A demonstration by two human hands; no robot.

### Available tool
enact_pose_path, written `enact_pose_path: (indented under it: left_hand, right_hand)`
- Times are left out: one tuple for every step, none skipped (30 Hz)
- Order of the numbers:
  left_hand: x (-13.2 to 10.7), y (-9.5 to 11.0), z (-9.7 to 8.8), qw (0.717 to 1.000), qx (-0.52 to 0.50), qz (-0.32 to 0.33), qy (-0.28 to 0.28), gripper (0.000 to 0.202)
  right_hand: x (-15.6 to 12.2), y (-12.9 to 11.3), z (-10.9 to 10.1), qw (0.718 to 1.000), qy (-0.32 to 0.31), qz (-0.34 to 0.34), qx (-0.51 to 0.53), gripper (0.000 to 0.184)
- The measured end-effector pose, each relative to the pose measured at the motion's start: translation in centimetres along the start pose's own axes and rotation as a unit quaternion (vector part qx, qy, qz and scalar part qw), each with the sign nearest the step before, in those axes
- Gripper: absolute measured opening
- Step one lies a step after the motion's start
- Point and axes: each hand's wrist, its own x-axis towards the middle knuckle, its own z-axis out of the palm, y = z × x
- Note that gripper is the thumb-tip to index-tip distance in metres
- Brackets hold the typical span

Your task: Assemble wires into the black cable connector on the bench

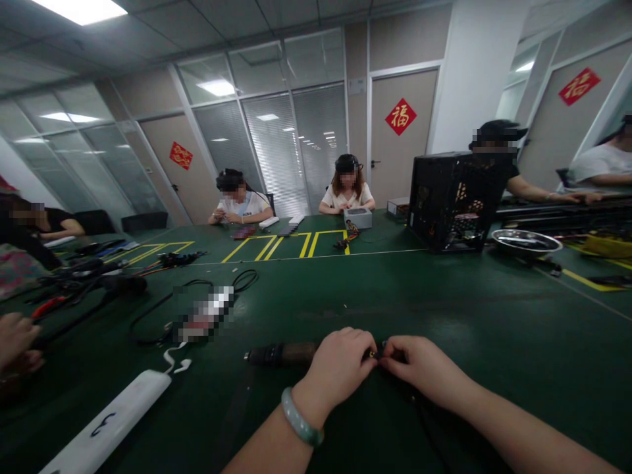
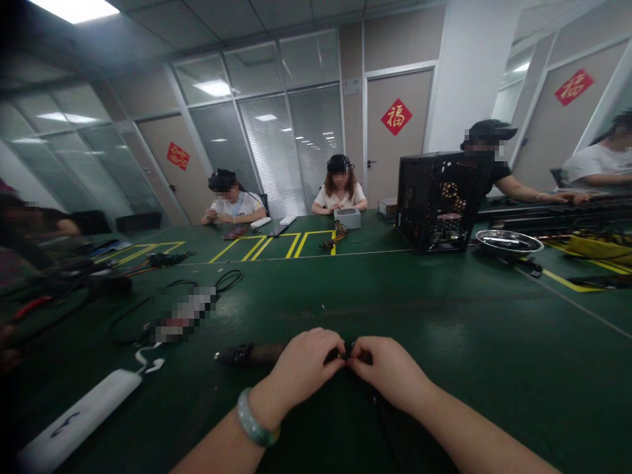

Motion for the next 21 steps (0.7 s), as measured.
enact_pose_path:
  left_hand:
    - [-0.02,0.01,0.01,1.0,-0.003,-0.003,0.002,0.012]
    - [-0.05,0.02,0.01,1.0,-0.007,-0.009,0.004,0.014]
    - [-0.09,0.04,-0.01,1.0,-0.011,-0.016,0.007,0.017]
    - [-0.15,0.05,-0.03,1.0,-0.015,-0.022,0.01,0.019]
    - [-0.21,0.07,-0.07,0.999,-0.019,-0.027,0.013,0.02]
    - [-0.28,0.07,-0.12,0.999,-0.023,-0.027,0.013,0.021]
    - [-0.35,0.07,-0.19,0.999,-0.027,-0.025,0.014,0.022]
    - [-0.41,0.06,-0.25,0.999,-0.031,-0.021,0.014,0.022]
    - [-0.45,0.04,-0.31,0.999,-0.036,-0.017,0.016,0.022]
    - [-0.48,0.02,-0.36,0.999,-0.04,-0.014,0.017,0.022]
    - [-0.48,0.0,-0.39,0.999,-0.043,-0.013,0.019,0.02]
    - [-0.46,-0.02,-0.38,0.999,-0.045,-0.011,0.019,0.019]
    - [-0.43,-0.05,-0.35,0.999,-0.046,-0.009,0.019,0.017]
    - [-0.4,-0.07,-0.3,0.999,-0.046,-0.007,0.02,0.015]
    - [-0.36,-0.09,-0.22,0.999,-0.046,-0.004,0.02,0.014]
    - [-0.34,-0.1,-0.15,0.999,-0.045,0.0,0.021,0.013]
    - [-0.32,-0.1,-0.08,0.999,-0.043,0.003,0.023,0.012]
    - [-0.31,-0.1,-0.02,0.999,-0.043,0.005,0.024,0.012]
    - [-0.31,-0.09,0.01,0.999,-0.043,0.006,0.025,0.012]
    - [-0.31,-0.07,0.01,0.999,-0.043,0.006,0.024,0.012]
    - [-0.32,-0.04,-0.01,0.999,-0.042,0.007,0.022,0.012]
  right_hand:
    - [-0.02,-0.01,-0.02,1.0,-0.001,0.0,-0.001,0.016]
    - [-0.05,0.0,-0.04,1.0,-0.003,0.002,-0.002,0.016]
    - [-0.07,0.03,-0.05,1.0,-0.005,0.003,-0.002,0.016]
    - [-0.08,0.06,-0.06,1.0,-0.005,0.004,-0.001,0.016]
    - [-0.09,0.1,-0.05,1.0,-0.005,0.005,-0.001,0.016]
    - [-0.09,0.14,-0.04,1.0,-0.004,0.005,0.0,0.016]
    - [-0.08,0.17,-0.01,1.0,-0.004,0.004,-0.001,0.016]
    - [-0.07,0.2,0.01,1.0,-0.003,0.002,-0.004,0.016]
    - [-0.05,0.22,0.03,1.0,-0.002,0.001,-0.005,0.016]
    - [-0.03,0.23,0.05,1.0,-0.002,0.0,-0.006,0.016]
    - [-0.02,0.23,0.06,1.0,-0.003,-0.001,-0.006,0.016]
    - [-0.01,0.23,0.06,1.0,-0.003,-0.002,-0.004,0.016]
    - [-0.01,0.22,0.06,1.0,-0.004,-0.003,-0.002,0.016]
    - [0.0,0.22,0.06,1.0,-0.004,-0.003,0.0,0.016]
    - [0.0,0.23,0.06,1.0,-0.004,-0.003,0.002,0.016]
    - [0.0,0.26,0.06,1.0,-0.004,-0.004,0.004,0.016]
    - [0.02,0.31,0.07,1.0,-0.002,-0.003,0.007,0.016]
    - [0.04,0.36,0.08,1.0,-0.001,-0.003,0.009,0.016]
    - [0.06,0.43,0.09,1.0,0.0,-0.002,0.012,0.016]
    - [0.09,0.48,0.08,1.0,0.0,-0.002,0.015,0.017]
    - [0.12,0.51,0.05,1.0,0.0,0.0,0.018,0.017]
